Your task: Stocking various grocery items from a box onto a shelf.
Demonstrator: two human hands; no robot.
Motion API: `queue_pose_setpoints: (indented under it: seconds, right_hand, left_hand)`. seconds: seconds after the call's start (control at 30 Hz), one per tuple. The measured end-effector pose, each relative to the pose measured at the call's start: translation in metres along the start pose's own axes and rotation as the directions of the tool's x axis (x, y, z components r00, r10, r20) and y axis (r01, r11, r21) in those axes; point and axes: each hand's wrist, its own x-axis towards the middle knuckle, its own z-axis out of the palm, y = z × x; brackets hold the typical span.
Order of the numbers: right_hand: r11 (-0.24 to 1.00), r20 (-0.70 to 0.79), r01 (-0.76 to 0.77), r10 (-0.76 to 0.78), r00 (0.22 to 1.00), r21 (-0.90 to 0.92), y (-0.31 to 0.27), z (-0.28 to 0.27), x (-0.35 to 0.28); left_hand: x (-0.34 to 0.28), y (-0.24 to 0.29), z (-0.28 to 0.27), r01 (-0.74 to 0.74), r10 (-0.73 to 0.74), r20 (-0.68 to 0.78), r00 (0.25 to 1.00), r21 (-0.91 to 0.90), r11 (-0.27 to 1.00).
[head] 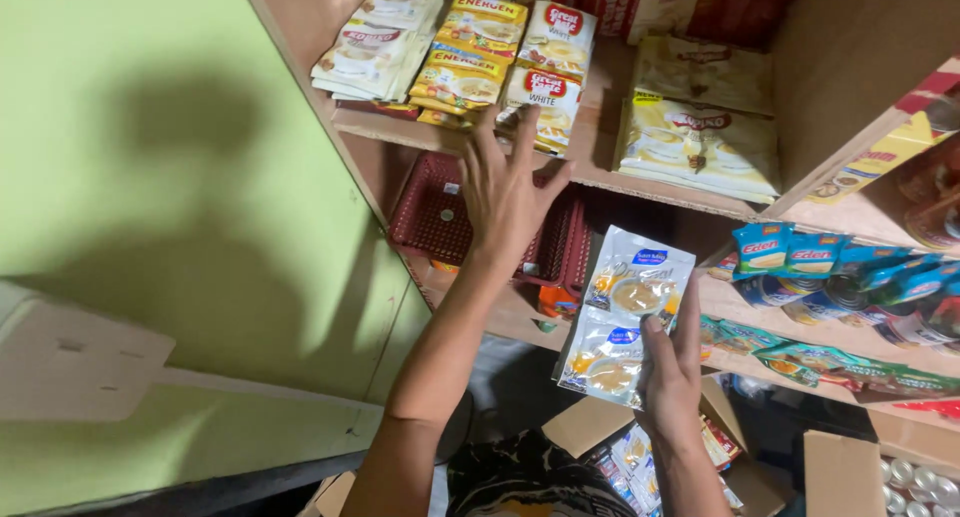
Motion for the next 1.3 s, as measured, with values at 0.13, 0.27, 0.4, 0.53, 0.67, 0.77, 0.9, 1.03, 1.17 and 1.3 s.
queue_pose_setpoints:
  seconds: [0.13, 0.27, 0.4, 0.53, 0.67, 0.77, 0.9, 1.03, 1.17, 1.3]
  right_hand:
    - [0.999, -0.020, -0.017, 0.016, 1.000, -0.030, 0.003, -0.010, -0.002]
    - [0.995, -0.034, -0.064, 0.061, 0.998, -0.081, 0.003, -0.015, -0.004]
    - [0.994, -0.030, -0.101, 0.100, 0.995, -0.050, 0.008, -0.019, -0.007]
    - [0.995, -0.004, -0.098, 0.098, 0.995, -0.022, 0.015, -0.024, -0.008]
    - [0.993, 0.003, -0.110, 0.110, 0.994, -0.034, 0.018, -0.026, -0.009]
    - [0.993, 0.007, -0.116, 0.116, 0.993, -0.024, 0.019, -0.029, -0.009]
    - [0.991, 0.025, -0.132, 0.132, 0.991, -0.018, 0.019, -0.028, -0.011]
    - [0.991, 0.027, -0.135, 0.134, 0.991, 0.003, 0.017, -0.028, -0.013]
    - [0.991, 0.021, -0.127, 0.128, 0.992, -0.028, 0.021, -0.031, -0.012]
    - [0.992, 0.031, -0.126, 0.126, 0.992, -0.010, 0.027, -0.034, -0.012]
  left_hand:
    - [0.003, 0.005, 0.011, 0.043, -0.043, 0.013, 0.999, -0.011, 0.999]
    - [0.007, 0.012, 0.010, 0.055, -0.053, -0.040, 0.998, 0.047, 0.997]
    - [0.009, 0.013, 0.019, 0.070, -0.069, -0.040, 0.997, 0.035, 0.997]
    - [0.007, 0.014, 0.019, 0.070, -0.069, -0.055, 0.996, 0.018, 0.997]
    - [0.006, 0.018, 0.017, 0.081, -0.080, -0.042, 0.996, 0.023, 0.996]
    - [0.009, 0.020, 0.020, 0.094, -0.093, -0.029, 0.995, 0.013, 0.996]
    - [0.009, 0.020, 0.028, 0.107, -0.107, -0.008, 0.994, -0.012, 0.994]
    - [0.008, 0.038, 0.023, 0.183, -0.170, 0.109, 0.979, -0.120, 0.976]
    - [0.000, 0.041, 0.033, 0.119, -0.105, 0.092, 0.990, -0.172, 0.978]
    - [-0.007, 0.033, 0.027, 0.019, -0.009, 0.044, 0.999, -0.218, 0.976]
